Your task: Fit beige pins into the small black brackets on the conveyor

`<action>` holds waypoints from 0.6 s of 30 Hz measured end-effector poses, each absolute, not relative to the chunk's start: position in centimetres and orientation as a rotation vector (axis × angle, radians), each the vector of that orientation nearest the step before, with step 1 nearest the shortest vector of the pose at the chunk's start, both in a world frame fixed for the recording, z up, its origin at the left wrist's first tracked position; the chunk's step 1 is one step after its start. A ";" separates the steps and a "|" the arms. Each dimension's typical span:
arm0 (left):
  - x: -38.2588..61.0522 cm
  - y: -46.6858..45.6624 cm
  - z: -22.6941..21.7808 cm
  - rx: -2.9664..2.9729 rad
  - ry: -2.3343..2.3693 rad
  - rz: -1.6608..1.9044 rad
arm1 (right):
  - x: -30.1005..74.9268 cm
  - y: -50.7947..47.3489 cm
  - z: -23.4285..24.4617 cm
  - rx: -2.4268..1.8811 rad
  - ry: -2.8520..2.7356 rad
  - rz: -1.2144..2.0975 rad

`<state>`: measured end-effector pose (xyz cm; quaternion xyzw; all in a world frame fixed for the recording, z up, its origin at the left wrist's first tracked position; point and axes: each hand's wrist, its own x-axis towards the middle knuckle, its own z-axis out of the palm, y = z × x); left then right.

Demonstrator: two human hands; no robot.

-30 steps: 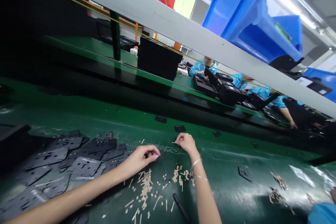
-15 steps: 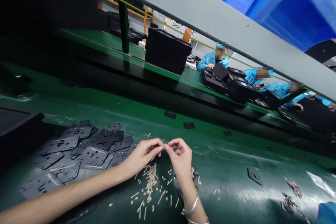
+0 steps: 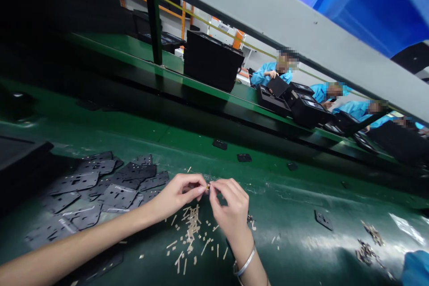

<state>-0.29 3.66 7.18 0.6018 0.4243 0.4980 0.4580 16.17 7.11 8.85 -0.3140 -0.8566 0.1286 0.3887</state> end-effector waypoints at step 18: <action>-0.3 3.2 7.7 1.456 1.036 1.233 | 15.9 7.0 9.2 -1.073 -1.879 0.962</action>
